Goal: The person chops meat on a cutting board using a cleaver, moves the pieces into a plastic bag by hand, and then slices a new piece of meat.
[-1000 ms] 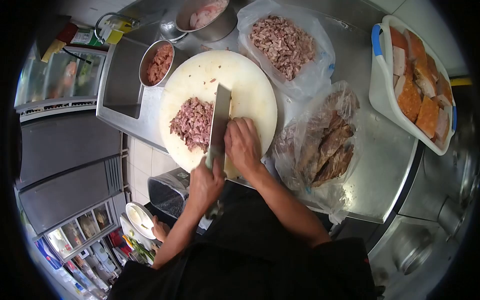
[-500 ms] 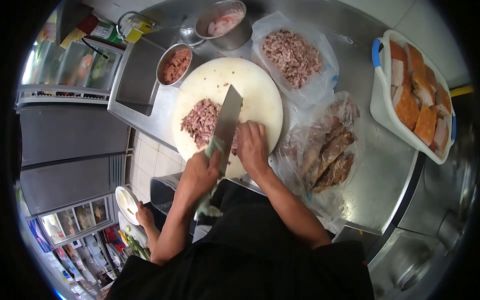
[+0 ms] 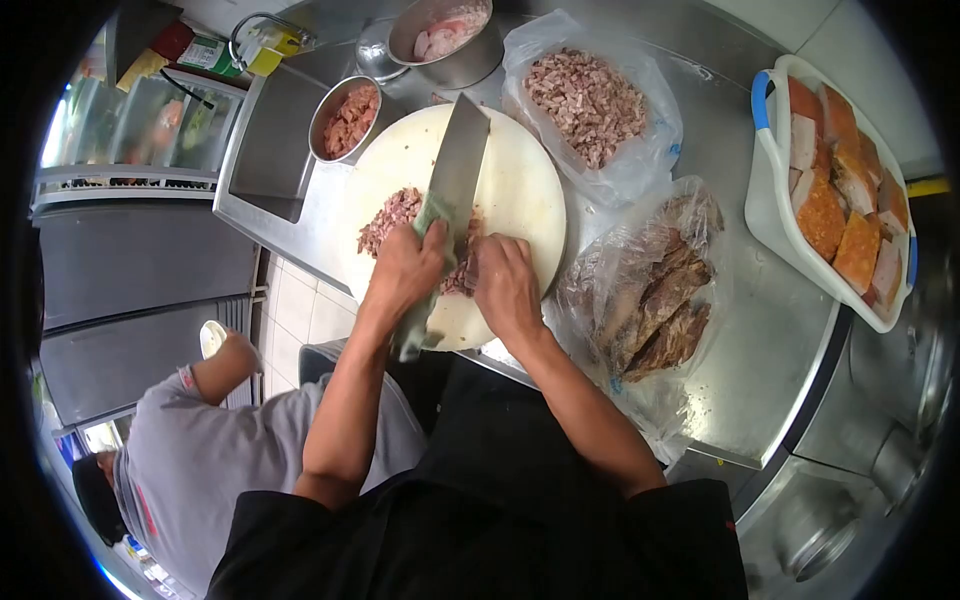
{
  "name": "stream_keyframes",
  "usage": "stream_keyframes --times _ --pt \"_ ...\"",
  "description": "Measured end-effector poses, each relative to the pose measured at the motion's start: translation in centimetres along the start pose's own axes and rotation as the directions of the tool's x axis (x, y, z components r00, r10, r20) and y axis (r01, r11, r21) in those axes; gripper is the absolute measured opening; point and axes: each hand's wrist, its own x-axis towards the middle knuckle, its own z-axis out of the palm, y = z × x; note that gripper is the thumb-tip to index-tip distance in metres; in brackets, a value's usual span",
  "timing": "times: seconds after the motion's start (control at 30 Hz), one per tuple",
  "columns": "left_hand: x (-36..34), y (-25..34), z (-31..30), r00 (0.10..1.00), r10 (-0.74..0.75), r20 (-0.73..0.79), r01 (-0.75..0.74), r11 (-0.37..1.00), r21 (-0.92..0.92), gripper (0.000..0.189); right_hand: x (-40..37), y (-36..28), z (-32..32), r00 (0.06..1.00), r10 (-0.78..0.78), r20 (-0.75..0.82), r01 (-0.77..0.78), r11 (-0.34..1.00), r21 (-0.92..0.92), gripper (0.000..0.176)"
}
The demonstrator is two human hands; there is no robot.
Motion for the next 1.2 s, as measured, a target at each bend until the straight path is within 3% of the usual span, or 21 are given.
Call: stream_keyframes --times 0.13,0.23,0.27,0.4,0.47,0.5,0.57,0.7,0.77,0.83,0.97,1.1,1.17,1.2 --pt "-7.3 -0.2 -1.0 0.995 -0.033 0.093 0.033 0.999 -0.007 0.04 -0.6 0.1 0.0 0.999 -0.016 -0.037 0.016 1.0 -0.002 0.019" --pt "-10.7 -2.0 1.5 0.997 -0.078 0.008 0.078 0.996 -0.036 0.032 -0.6 0.2 0.1 1.0 -0.012 0.013 0.013 0.999 -0.047 0.027" --pt "-10.0 -2.3 2.5 0.996 -0.082 0.021 0.083 0.996 -0.034 0.032 -0.5 0.1 0.1 0.999 -0.035 0.014 0.036 0.998 -0.048 0.029" --pt "-2.2 -1.0 4.3 0.98 0.126 -0.152 -0.145 0.982 -0.122 0.035 -0.6 0.5 0.4 0.997 -0.064 0.031 0.065 0.997 -0.039 0.031" --pt "1.0 1.0 3.1 0.99 0.085 -0.115 -0.093 0.993 -0.069 0.038 -0.8 0.7 -0.1 0.994 -0.064 0.084 0.07 0.995 -0.066 0.031" --pt "1.1 1.4 2.5 0.987 0.096 -0.129 -0.107 0.991 -0.076 0.038 -0.7 0.9 -0.4 0.99 -0.051 0.132 0.063 0.994 -0.091 0.031" --pt "0.6 1.4 0.9 0.996 0.071 -0.054 -0.072 0.997 -0.009 0.041 -0.7 0.9 -0.2 0.996 -0.047 0.073 0.051 0.997 -0.053 0.03" --pt "-6.4 0.5 -1.1 0.985 -0.084 0.15 0.08 0.996 0.035 0.038 -0.7 0.1 -1.2 0.999 -0.017 0.049 0.017 1.0 -0.011 0.031" --pt "-9.7 -1.5 0.5 0.999 -0.013 0.047 0.017 0.997 -0.078 0.037 -0.6 0.2 -1.1 0.997 -0.034 0.071 0.035 0.999 -0.024 0.032" --pt "-10.1 -1.8 2.1 0.997 -0.072 0.023 0.073 0.997 -0.032 0.037 -0.8 0.3 -0.6 0.997 -0.023 0.08 0.024 1.0 -0.006 0.036" --pt "-3.6 -0.4 4.4 0.997 -0.003 -0.079 -0.004 0.996 -0.089 0.037 -1.1 0.7 -0.3 0.993 -0.086 0.076 0.088 0.996 -0.024 0.038" --pt "0.9 1.2 2.6 0.987 0.09 -0.136 -0.097 0.994 -0.046 0.043 -0.3 1.2 -0.9 0.991 -0.076 0.108 0.081 0.996 -0.047 0.04" --pt "-0.5 1.1 1.2 0.983 0.094 -0.156 -0.096 0.995 -0.009 0.047 -0.5 1.0 -1.4 0.986 0.007 0.166 -0.011 1.0 0.023 0.039" --pt "-2.1 1.2 0.3 0.996 0.047 -0.071 -0.046 0.999 0.009 0.047 -0.6 0.8 -1.5 0.994 0.008 0.106 -0.007 1.0 -0.014 0.038"
